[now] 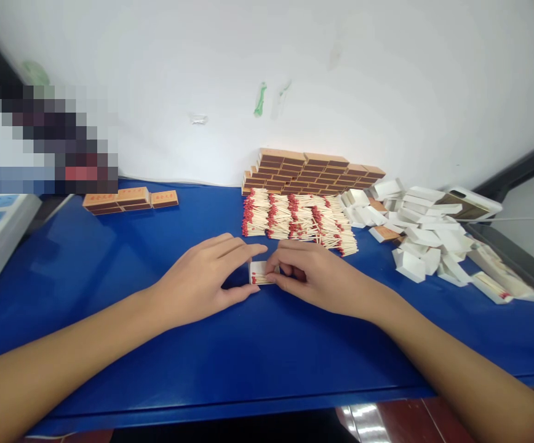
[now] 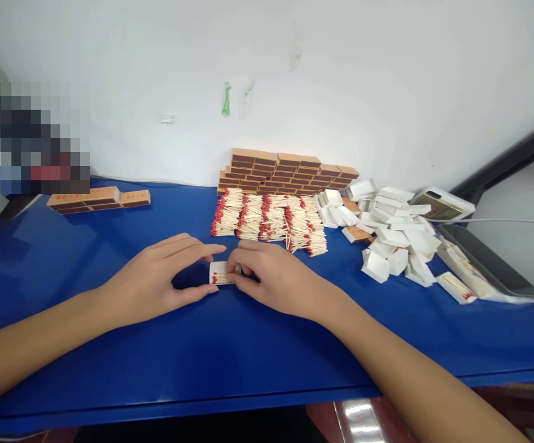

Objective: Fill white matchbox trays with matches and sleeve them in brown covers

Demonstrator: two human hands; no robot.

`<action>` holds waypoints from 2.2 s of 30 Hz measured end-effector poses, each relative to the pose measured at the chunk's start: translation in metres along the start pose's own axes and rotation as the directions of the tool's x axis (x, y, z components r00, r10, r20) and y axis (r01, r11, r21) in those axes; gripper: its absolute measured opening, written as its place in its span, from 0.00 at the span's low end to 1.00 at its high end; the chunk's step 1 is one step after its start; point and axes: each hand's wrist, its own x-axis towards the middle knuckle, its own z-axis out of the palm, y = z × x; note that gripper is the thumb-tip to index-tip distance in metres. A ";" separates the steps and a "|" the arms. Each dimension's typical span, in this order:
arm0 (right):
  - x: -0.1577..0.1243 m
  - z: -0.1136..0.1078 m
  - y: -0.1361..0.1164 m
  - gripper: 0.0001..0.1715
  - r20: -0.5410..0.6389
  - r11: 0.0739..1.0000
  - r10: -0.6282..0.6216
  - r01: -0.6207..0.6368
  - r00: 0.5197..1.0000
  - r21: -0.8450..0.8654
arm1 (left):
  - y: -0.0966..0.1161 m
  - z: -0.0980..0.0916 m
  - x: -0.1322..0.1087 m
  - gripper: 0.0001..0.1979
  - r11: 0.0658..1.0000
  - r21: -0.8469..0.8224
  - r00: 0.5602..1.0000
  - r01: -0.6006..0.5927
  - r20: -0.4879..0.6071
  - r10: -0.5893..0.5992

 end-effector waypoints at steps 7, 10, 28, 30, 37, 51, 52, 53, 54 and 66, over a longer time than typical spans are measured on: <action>-0.002 -0.008 0.004 0.06 -0.091 1.000 -0.025 0.024 0.996 -0.018 | 0.002 0.000 0.000 0.24 0.999 -0.009 0.999 0.032 0.022 -0.031; -0.004 -0.025 0.017 0.07 -0.191 0.993 0.039 -0.059 0.981 -0.098 | 0.002 0.000 0.001 0.24 0.999 0.007 0.999 0.049 0.019 -0.049; -0.009 -0.054 0.067 0.08 -0.081 0.934 0.224 -0.238 0.971 -0.265 | 0.003 -0.001 0.000 0.22 0.996 0.009 0.995 0.089 0.051 -0.089; -0.009 -0.054 0.068 0.07 -0.089 0.929 0.225 -0.241 0.970 -0.280 | 0.003 -0.001 0.000 0.22 0.996 0.012 0.994 0.088 0.057 -0.088; -0.009 -0.052 0.070 0.07 -0.057 0.915 0.266 -0.271 0.962 -0.297 | 0.001 0.000 0.000 0.22 0.997 0.005 0.996 0.079 0.052 -0.079; -0.010 -0.050 0.068 0.07 -0.055 0.917 0.244 -0.249 0.968 -0.311 | 0.002 0.000 0.000 0.22 0.997 -0.001 0.995 0.083 0.057 -0.083; -0.009 -0.050 0.068 0.06 -0.054 0.916 0.245 -0.249 0.968 -0.314 | 0.002 0.000 0.000 0.22 0.997 -0.002 0.995 0.082 0.056 -0.082; -0.009 -0.050 0.069 0.06 -0.050 0.914 0.247 -0.250 0.968 -0.319 | 0.002 0.000 0.000 0.22 0.997 -0.002 0.995 0.082 0.056 -0.082; -0.009 -0.049 0.070 0.05 -0.045 0.912 0.250 -0.251 0.967 -0.325 | 0.002 0.000 0.000 0.22 0.997 -0.002 0.995 0.083 0.057 -0.083; -0.010 -0.044 0.073 0.06 -0.027 0.902 0.265 -0.257 0.964 -0.347 | 0.002 0.000 0.001 0.22 0.996 0.001 0.995 0.085 0.055 -0.085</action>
